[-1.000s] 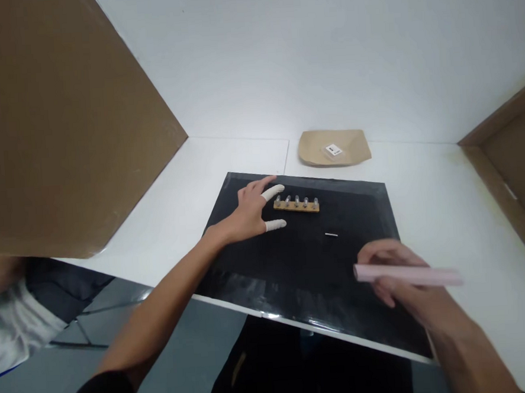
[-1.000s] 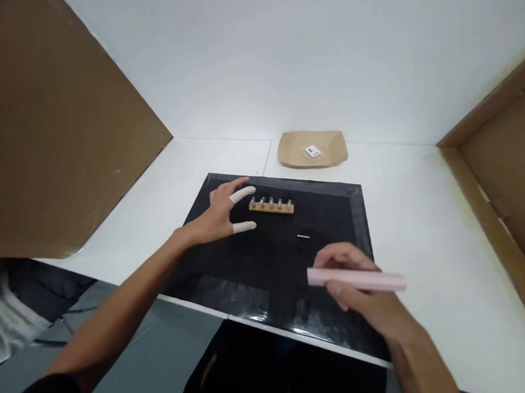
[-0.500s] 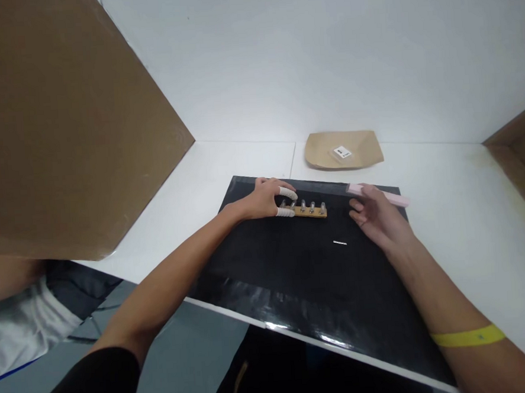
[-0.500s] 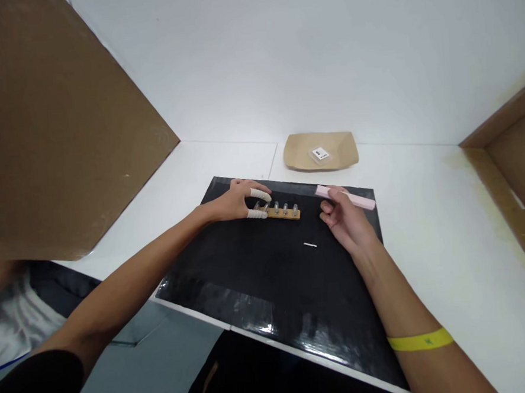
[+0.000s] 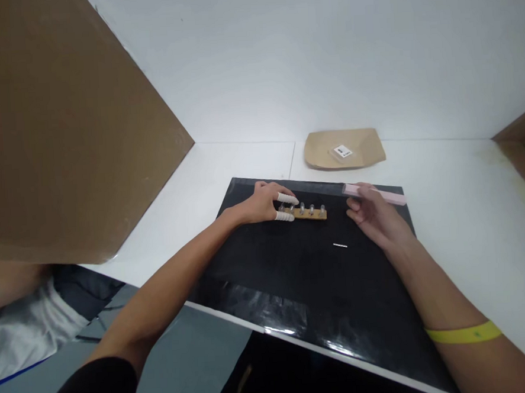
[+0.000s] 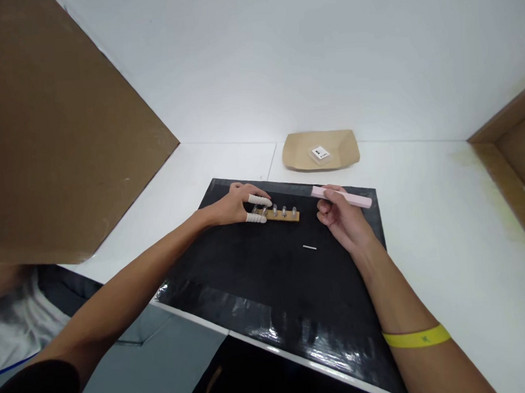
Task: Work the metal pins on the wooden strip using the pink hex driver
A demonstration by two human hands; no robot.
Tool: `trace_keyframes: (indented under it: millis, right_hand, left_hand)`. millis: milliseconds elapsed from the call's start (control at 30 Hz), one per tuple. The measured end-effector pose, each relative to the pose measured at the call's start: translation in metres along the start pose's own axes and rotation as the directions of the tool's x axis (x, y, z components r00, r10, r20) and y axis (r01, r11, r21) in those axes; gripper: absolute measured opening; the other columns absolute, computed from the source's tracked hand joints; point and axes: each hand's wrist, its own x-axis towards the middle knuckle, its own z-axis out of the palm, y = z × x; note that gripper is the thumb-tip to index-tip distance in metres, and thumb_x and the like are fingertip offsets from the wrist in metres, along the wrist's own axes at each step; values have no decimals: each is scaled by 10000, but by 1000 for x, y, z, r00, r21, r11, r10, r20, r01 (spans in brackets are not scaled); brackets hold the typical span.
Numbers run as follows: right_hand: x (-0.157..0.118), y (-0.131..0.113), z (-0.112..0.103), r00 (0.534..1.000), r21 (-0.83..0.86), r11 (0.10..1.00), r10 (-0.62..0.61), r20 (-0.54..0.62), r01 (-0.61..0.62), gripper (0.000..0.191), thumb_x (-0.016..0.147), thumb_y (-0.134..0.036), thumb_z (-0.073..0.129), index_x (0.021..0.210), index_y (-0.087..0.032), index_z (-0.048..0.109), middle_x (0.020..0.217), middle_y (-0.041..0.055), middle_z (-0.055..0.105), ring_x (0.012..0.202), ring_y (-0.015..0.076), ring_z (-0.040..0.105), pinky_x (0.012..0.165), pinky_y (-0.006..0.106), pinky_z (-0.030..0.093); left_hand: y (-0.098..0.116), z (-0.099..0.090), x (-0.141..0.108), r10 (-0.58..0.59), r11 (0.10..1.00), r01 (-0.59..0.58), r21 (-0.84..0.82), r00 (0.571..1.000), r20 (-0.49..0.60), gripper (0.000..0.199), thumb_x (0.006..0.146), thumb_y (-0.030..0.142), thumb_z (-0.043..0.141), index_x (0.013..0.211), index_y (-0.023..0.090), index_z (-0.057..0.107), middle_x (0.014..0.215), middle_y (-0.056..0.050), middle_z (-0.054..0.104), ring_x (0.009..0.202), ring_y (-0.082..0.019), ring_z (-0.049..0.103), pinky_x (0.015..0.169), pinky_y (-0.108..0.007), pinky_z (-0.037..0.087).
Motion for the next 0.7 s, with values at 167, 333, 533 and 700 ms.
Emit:
trace_keyframes:
  millis: [167,333,533,700]
  right_hand:
    - [-2,0,1,1000,8,1000,-2,11,2,507,496,-363,1026,825,-231,663,713,-77,532,583,50,481,396,139,367]
    - [-5,0,1,1000,0,1000,0,22,0,508,494,-355,1023,829,-223,664,698,-71,540,573,61,480,387,153,375]
    - [-6,0,2,999,19,1000,-3,33,3,494,525,-372,1003,816,-223,632,694,-74,519,584,59,473,395,147,358]
    - [-7,0,3,999,30,1000,0,41,-1,491,540,-361,993,807,-224,604,701,-78,514,584,55,474,397,142,349]
  left_hand:
    - [2,2,-3,-38,999,38,23,999,-18,446,790,475,859,1186,297,756,1380,-56,711,1314,-307,600,1158,-493,248]
    - [10,1,-5,-61,997,62,54,998,-24,767,733,527,885,1415,292,622,1496,-112,621,1402,-355,511,1168,-530,265]
    - [18,2,5,-44,995,48,93,998,-43,496,793,487,831,1239,299,721,1459,-74,652,1395,-352,498,1180,-559,200]
    - [21,4,16,-46,994,44,98,999,14,277,802,462,810,1012,284,779,1355,-47,725,1330,-333,571,1153,-559,194]
